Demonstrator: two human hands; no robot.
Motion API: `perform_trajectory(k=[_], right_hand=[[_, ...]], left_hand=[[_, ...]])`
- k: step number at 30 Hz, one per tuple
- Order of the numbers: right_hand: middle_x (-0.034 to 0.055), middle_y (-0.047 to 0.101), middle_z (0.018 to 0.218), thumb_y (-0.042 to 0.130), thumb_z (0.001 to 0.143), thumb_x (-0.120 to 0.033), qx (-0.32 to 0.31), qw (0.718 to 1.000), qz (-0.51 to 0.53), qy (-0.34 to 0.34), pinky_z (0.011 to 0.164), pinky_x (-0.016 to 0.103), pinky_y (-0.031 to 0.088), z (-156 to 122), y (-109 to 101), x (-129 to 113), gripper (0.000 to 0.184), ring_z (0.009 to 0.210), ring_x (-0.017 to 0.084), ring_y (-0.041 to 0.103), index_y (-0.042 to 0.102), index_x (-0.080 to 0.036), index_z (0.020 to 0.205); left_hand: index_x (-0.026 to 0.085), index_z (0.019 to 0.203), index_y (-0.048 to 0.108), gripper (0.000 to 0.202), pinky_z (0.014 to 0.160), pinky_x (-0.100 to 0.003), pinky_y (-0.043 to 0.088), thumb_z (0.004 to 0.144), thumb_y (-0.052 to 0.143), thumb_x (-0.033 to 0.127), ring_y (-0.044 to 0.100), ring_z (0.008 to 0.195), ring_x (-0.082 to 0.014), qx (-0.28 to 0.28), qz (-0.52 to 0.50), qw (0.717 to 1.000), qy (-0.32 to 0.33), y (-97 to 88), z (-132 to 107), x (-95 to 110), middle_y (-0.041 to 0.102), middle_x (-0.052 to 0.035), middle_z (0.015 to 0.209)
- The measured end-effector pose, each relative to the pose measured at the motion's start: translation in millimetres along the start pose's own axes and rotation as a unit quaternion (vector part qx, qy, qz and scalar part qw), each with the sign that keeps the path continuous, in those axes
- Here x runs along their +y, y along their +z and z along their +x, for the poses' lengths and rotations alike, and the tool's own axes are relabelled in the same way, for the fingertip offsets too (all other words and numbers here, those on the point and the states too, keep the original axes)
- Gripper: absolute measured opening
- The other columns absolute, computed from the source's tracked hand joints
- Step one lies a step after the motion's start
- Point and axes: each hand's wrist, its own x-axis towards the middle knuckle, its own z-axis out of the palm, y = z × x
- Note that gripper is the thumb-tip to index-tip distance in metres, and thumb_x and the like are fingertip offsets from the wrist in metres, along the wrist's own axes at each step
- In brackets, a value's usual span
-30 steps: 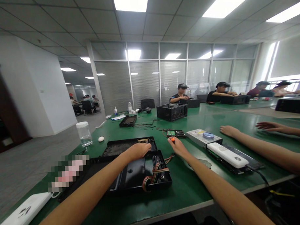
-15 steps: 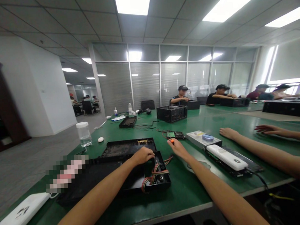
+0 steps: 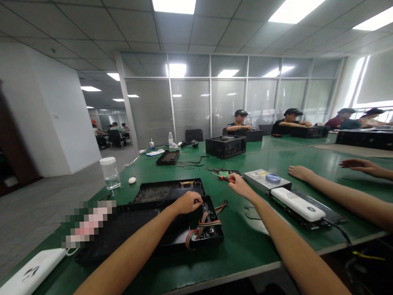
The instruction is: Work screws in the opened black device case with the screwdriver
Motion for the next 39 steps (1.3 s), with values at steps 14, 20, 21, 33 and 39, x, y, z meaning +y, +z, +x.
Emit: perform_trajectory(k=[14,20,21,33,39], right_hand=[[-0.0024,0.044,0.057,0.031,0.082,-0.05,0.122,0.987,0.095,-0.045,0.045,0.021,0.036,-23,22,-30,0.033,0.048,0.011,0.042,0.045,-0.02,0.077],[-0.0009,0.048,0.061,0.029,0.083,-0.048,0.102,0.991,0.056,-0.063,0.05,0.023,0.038,-24,24,-30,0.033,0.052,0.013,0.044,0.046,-0.02,0.082],[-0.0007,0.048,0.062,0.029,0.083,-0.048,0.098,0.992,0.053,-0.064,0.05,0.023,0.038,-24,24,-29,0.033,0.053,0.013,0.045,0.046,-0.02,0.082],[0.0,0.052,0.065,0.031,0.083,-0.044,0.042,0.991,-0.012,-0.127,0.058,0.024,0.038,-28,23,-37,0.029,0.059,0.014,0.049,0.047,-0.019,0.082],[0.002,0.056,0.067,0.033,0.084,-0.044,0.01,0.974,-0.124,-0.188,0.06,0.024,0.037,-33,15,-65,0.03,0.06,0.015,0.052,0.05,-0.019,0.087]], left_hand=[[0.015,0.085,0.062,0.018,0.064,-0.019,0.04,0.072,0.05,0.014,0.052,0.065,-0.0103,-0.007,-0.008,1.0,-0.019,0.1,0,0,0.06,-0.0009,0.074],[0.015,0.086,0.062,0.018,0.063,-0.019,0.04,0.072,0.05,0.015,0.053,0.064,-0.0103,-0.016,-0.017,0.999,-0.041,0.9,1,1,0.061,-0.0008,0.074],[0.015,0.086,0.062,0.018,0.063,-0.019,0.04,0.072,0.05,0.016,0.053,0.064,-0.0103,-0.015,-0.017,0.999,-0.042,0.7,1,1,0.061,-0.0009,0.074],[0.015,0.085,0.062,0.018,0.063,-0.019,0.04,0.072,0.05,0.016,0.053,0.064,-0.0106,-0.017,-0.009,0.999,-0.05,-2.1,0,5,0.06,-0.0007,0.073],[0.015,0.083,0.062,0.018,0.063,-0.02,0.04,0.071,0.049,0.015,0.053,0.063,-0.0109,-0.012,-0.012,0.999,-0.046,-1.5,-1,4,0.061,-0.0009,0.072]])
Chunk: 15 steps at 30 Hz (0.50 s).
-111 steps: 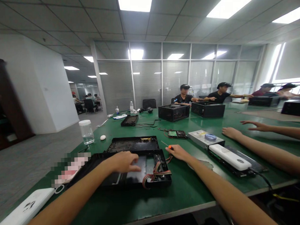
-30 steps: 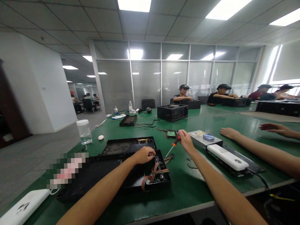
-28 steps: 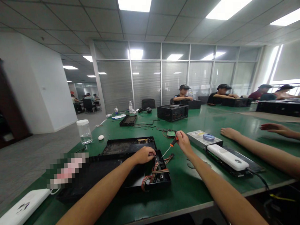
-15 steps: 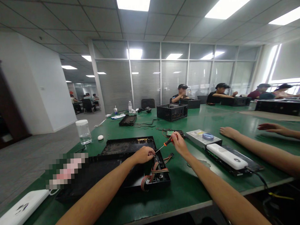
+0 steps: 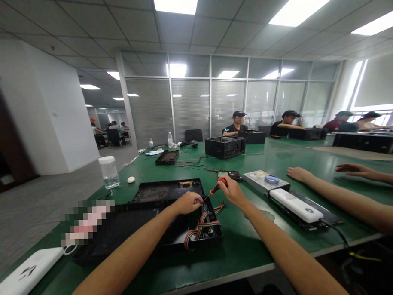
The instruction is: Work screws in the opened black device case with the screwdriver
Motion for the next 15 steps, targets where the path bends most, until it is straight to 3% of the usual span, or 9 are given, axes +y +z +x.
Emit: perform_trajectory(k=[4,7,9,12,15], right_hand=[[0.0052,0.061,0.068,0.039,0.081,-0.05,-0.094,0.986,-0.105,-0.092,0.061,0.024,0.034,19,-15,-38,0.036,0.065,0.017,0.055,0.056,-0.019,0.08],[0.0099,0.061,0.064,0.039,0.077,-0.058,-0.131,0.97,-0.181,-0.097,0.062,0.027,0.034,37,-20,-65,0.046,0.067,0.021,0.058,0.057,-0.017,0.068],[0.0111,0.062,0.064,0.038,0.078,-0.058,-0.157,0.959,-0.218,-0.091,0.063,0.029,0.035,48,-19,-76,0.047,0.068,0.024,0.059,0.059,-0.016,0.072],[0.0091,0.065,0.073,0.041,0.08,-0.049,-0.228,0.94,-0.226,-0.114,0.062,0.029,0.036,61,-15,-87,0.038,0.068,0.022,0.06,0.057,-0.018,0.094],[0.0101,0.065,0.076,0.041,0.08,-0.049,-0.258,0.926,-0.244,-0.128,0.065,0.029,0.037,70,-11,-93,0.038,0.073,0.023,0.06,0.06,-0.017,0.087]], left_hand=[[0.015,0.082,0.062,0.019,0.061,-0.02,0.039,0.07,0.049,0.014,0.052,0.062,-0.0109,-0.005,0.002,1.0,-0.002,1.1,0,-2,0.06,-0.0007,0.071],[0.015,0.08,0.062,0.018,0.062,-0.02,0.038,0.07,0.048,0.013,0.051,0.061,-0.0107,-0.007,0.01,1.0,0.013,1.7,1,-2,0.06,-0.0002,0.069],[0.015,0.081,0.062,0.018,0.061,-0.02,0.037,0.071,0.047,0.013,0.05,0.059,-0.0102,-0.009,0.015,1.0,0.013,2.4,0,-2,0.058,0.0003,0.067],[0.015,0.083,0.062,0.018,0.058,-0.019,0.036,0.072,0.048,0.013,0.048,0.057,-0.0093,-0.015,0.014,1.0,-0.003,3.3,0,-3,0.057,0.0013,0.064],[0.016,0.085,0.062,0.018,0.057,-0.019,0.036,0.073,0.049,0.014,0.048,0.056,-0.0091,-0.019,0.008,1.0,0.0,3.7,-1,-4,0.056,0.0016,0.064]])
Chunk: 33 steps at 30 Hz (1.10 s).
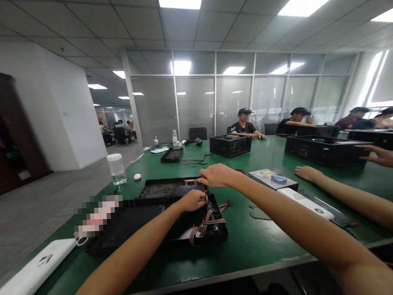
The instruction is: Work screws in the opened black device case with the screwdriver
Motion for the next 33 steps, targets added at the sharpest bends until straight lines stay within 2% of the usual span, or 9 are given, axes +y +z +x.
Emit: perform_trajectory(k=[2,7,11,17,21,25,29,31,33], right_hand=[[0.0131,0.065,0.075,0.041,0.078,-0.053,0.006,1.0,-0.019,0.013,0.066,0.031,0.037,5,-2,-1,0.043,0.076,0.025,0.06,0.061,-0.015,0.08],[0.0139,0.066,0.078,0.046,0.075,-0.052,-0.026,0.999,-0.007,0.022,0.065,0.032,0.039,13,-3,2,0.043,0.074,0.025,0.061,0.062,-0.014,0.086],[0.0152,0.065,0.076,0.043,0.075,-0.057,-0.003,0.998,-0.001,0.056,0.069,0.033,0.038,11,-3,4,0.048,0.079,0.027,0.06,0.063,-0.013,0.078],[0.0144,0.064,0.081,0.029,0.08,-0.061,-0.026,0.999,-0.039,0.02,0.065,0.03,0.037,7,-3,4,0.056,0.077,0.025,0.06,0.06,-0.015,0.084],[0.0076,0.064,0.074,0.034,0.082,-0.054,0.009,0.999,-0.011,-0.03,0.059,0.024,0.034,1,6,9,0.044,0.069,0.02,0.058,0.057,-0.018,0.091],[0.0027,0.059,0.065,0.04,0.082,-0.045,0.113,0.99,0.082,0.007,0.057,0.022,0.031,-13,35,31,0.033,0.061,0.014,0.054,0.056,-0.017,0.08],[-0.0005,0.052,0.058,0.039,0.081,-0.043,0.242,0.927,0.253,0.132,0.055,0.021,0.032,-35,91,67,0.033,0.054,0.011,0.046,0.052,-0.016,0.068],[-0.0018,0.048,0.053,0.039,0.079,-0.046,0.252,0.879,0.356,0.194,0.051,0.021,0.033,-46,122,81,0.036,0.05,0.01,0.043,0.049,-0.016,0.062],[-0.0049,0.042,0.045,0.04,0.077,-0.051,0.205,0.82,0.478,0.239,0.042,0.021,0.029,-54,146,87,0.038,0.041,0.009,0.037,0.048,-0.016,0.062]], left_hand=[[0.016,0.085,0.062,0.018,0.057,-0.019,0.036,0.073,0.049,0.014,0.048,0.057,-0.0092,0.004,-0.003,1.0,0.007,0.0,0,-1,0.056,0.0014,0.065],[0.016,0.084,0.062,0.017,0.058,-0.019,0.037,0.072,0.05,0.013,0.05,0.059,-0.0094,0.003,-0.006,1.0,0.008,-0.4,-1,-2,0.058,0.0011,0.066],[0.016,0.084,0.061,0.017,0.058,-0.018,0.036,0.072,0.05,0.012,0.05,0.059,-0.0094,0.004,0.008,1.0,0.008,-1.4,-2,-1,0.058,0.0011,0.067],[0.016,0.084,0.061,0.016,0.057,-0.018,0.036,0.072,0.05,0.013,0.049,0.059,-0.0091,0.001,0.013,1.0,0.005,-1.4,-2,0,0.056,0.0015,0.066],[0.016,0.083,0.06,0.017,0.057,-0.018,0.035,0.071,0.048,0.011,0.048,0.058,-0.009,0.007,0.017,1.0,0.005,-0.8,-2,-1,0.056,0.0015,0.066],[0.016,0.078,0.059,0.016,0.059,-0.018,0.035,0.069,0.048,0.009,0.047,0.059,-0.0092,0.01,0.032,0.999,0.025,-1.0,-2,-1,0.055,0.0018,0.066],[0.017,0.083,0.059,0.021,0.064,-0.019,0.036,0.068,0.048,0.008,0.048,0.063,-0.0101,0.003,0.037,0.999,0.028,-1.0,-2,0,0.057,0.0013,0.071],[0.017,0.085,0.058,0.021,0.065,-0.019,0.036,0.069,0.048,0.009,0.049,0.066,-0.0106,0.003,0.041,0.999,0.026,-0.6,-1,2,0.057,0.0009,0.073],[0.017,0.085,0.058,0.018,0.066,-0.02,0.037,0.071,0.048,0.011,0.049,0.068,-0.0113,0.004,0.049,0.998,0.032,-0.2,0,2,0.057,0.0004,0.075]])
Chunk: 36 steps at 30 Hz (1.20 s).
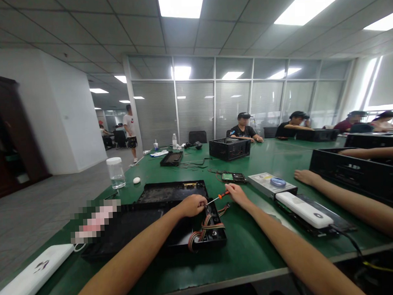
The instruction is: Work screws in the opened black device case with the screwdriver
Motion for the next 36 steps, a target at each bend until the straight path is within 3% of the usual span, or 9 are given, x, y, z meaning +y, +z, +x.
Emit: perform_trajectory(k=[3,8,17,22,26,29,32,34,36], right_hand=[[-0.0096,0.031,0.038,0.044,0.073,-0.054,-0.039,0.983,0.154,0.093,0.034,0.019,0.023,-6,6,15,0.037,0.032,0.007,0.028,0.047,-0.017,0.068],[-0.0123,0.026,0.037,0.051,0.07,-0.052,0.035,0.941,0.317,0.115,0.031,0.016,0.021,1,5,11,0.034,0.03,0.005,0.024,0.045,-0.018,0.071],[-0.0118,0.028,0.037,0.056,0.07,-0.046,0.142,0.91,0.362,0.142,0.029,0.015,0.022,12,-22,26,0.029,0.029,0.004,0.026,0.045,-0.018,0.071],[-0.0085,0.038,0.04,0.054,0.074,-0.044,0.116,0.889,0.407,0.176,0.03,0.014,0.028,11,-20,20,0.027,0.032,0.005,0.035,0.047,-0.018,0.07],[0.0,0.056,0.06,0.054,0.077,-0.036,0.08,0.877,0.436,0.187,0.038,0.015,0.04,8,-14,8,0.021,0.045,0.006,0.048,0.052,-0.015,0.074],[0.0014,0.059,0.069,0.059,0.072,-0.03,0.043,0.89,0.427,0.153,0.047,0.017,0.045,6,-9,-9,0.017,0.052,0.007,0.052,0.053,-0.016,0.077],[-0.0023,0.053,0.06,0.059,0.071,-0.03,0.062,0.942,0.322,0.07,0.046,0.019,0.041,-6,-5,-35,0.017,0.049,0.008,0.047,0.048,-0.018,0.072],[-0.0038,0.048,0.056,0.053,0.075,-0.031,0.085,0.977,0.195,-0.024,0.046,0.02,0.037,-26,-3,-58,0.017,0.047,0.008,0.043,0.044,-0.018,0.068],[-0.0019,0.049,0.058,0.047,0.079,-0.031,0.0,0.992,0.028,-0.125,0.052,0.022,0.037,-59,0,-80,0.019,0.051,0.01,0.045,0.044,-0.018,0.065]], left_hand=[[0.017,0.085,0.057,0.014,0.068,-0.021,0.037,0.076,0.047,0.016,0.05,0.07,-0.0121,0.008,0.006,1.0,0.01,-1.1,0,0,0.057,-0.0005,0.077],[0.017,0.088,0.056,0.013,0.076,-0.022,0.036,0.08,0.046,0.017,0.05,0.08,-0.0134,0.011,0.002,1.0,0.027,-5.2,-5,3,0.057,-0.0022,0.085],[0.014,0.084,0.058,0.015,0.077,-0.022,0.038,0.082,0.043,0.019,0.052,0.08,-0.0128,0.032,-0.053,0.998,-0.013,-37.4,-8,10,0.059,-0.0035,0.085],[0.012,0.078,0.062,0.013,0.057,-0.018,0.041,0.071,0.054,0.019,0.055,0.06,-0.0099,-0.186,-0.161,0.96,-0.134,-70.3,-20,-15,0.063,-0.0014,0.07],[0.012,0.067,0.061,0.009,0.048,-0.019,0.041,0.063,0.06,0.019,0.053,0.049,-0.0096,-0.326,-0.175,0.897,-0.243,-69.0,-37,-32,0.061,-0.0011,0.059],[0.012,0.06,0.059,0.016,0.047,-0.02,0.041,0.06,0.065,0.027,0.053,0.048,-0.0098,-0.327,-0.176,0.895,-0.249,-65.4,-45,-38,0.061,-0.002,0.058],[0.012,0.055,0.056,0.03,0.048,-0.021,0.041,0.065,0.061,0.04,0.053,0.048,-0.0105,-0.302,-0.159,0.908,-0.243,-70.9,-46,-39,0.062,-0.0034,0.058],[0.012,0.054,0.055,0.04,0.05,-0.021,0.041,0.075,0.049,0.046,0.052,0.048,-0.0104,-0.248,-0.134,0.933,-0.224,-78.1,-44,-41,0.062,-0.0039,0.058],[0.012,0.059,0.057,0.042,0.054,-0.02,0.04,0.081,0.04,0.044,0.053,0.053,-0.0106,-0.159,-0.068,0.967,-0.187,-84.7,-43,-44,0.062,-0.0041,0.062]])
